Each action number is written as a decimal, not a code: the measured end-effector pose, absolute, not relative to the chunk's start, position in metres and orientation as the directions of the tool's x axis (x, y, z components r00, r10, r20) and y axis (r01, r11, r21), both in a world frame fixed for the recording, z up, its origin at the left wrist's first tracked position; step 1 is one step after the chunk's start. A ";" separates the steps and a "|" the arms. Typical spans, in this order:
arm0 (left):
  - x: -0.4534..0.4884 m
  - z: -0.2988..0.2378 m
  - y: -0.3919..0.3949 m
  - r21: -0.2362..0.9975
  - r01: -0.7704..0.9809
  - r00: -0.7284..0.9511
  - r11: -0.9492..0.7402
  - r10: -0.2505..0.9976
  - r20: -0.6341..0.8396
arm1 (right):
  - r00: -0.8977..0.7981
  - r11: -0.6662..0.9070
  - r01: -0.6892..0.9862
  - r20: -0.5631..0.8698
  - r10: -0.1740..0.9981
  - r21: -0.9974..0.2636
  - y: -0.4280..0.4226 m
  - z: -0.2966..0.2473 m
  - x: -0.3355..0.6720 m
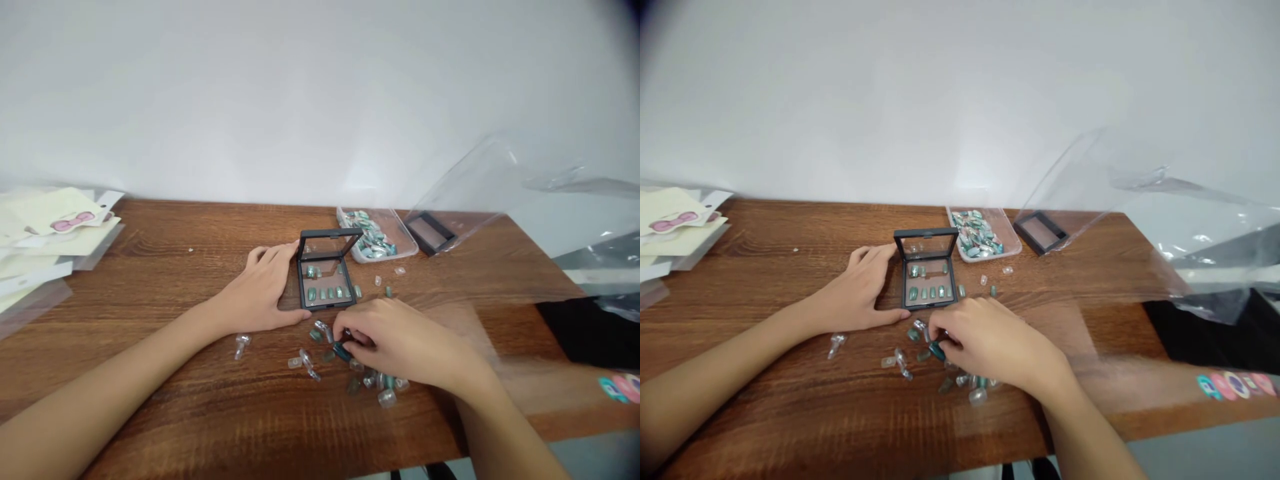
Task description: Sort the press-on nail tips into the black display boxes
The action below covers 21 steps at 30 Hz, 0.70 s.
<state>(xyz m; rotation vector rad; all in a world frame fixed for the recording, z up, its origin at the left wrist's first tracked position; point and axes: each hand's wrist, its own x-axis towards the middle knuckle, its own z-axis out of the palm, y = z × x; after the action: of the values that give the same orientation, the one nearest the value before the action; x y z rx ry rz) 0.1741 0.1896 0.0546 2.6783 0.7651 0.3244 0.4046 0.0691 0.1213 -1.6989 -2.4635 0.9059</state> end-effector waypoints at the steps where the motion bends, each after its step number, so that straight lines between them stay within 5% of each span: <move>1: 0.174 0.055 0.190 0.373 0.471 0.829 -0.799 0.545 0.120 | -0.406 0.242 0.855 -0.303 0.862 -0.459 0.069 0.121 0.404; 21: 0.174 0.055 0.190 0.370 0.476 0.828 -0.798 0.548 0.118 | -0.435 0.278 0.840 -0.272 0.859 -0.466 0.064 0.117 0.392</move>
<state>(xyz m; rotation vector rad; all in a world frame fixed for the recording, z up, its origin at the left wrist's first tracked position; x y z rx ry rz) 0.1742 0.1901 0.0550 2.6832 0.7748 0.3137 0.3922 0.0643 0.1169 -1.6521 -2.4849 0.8716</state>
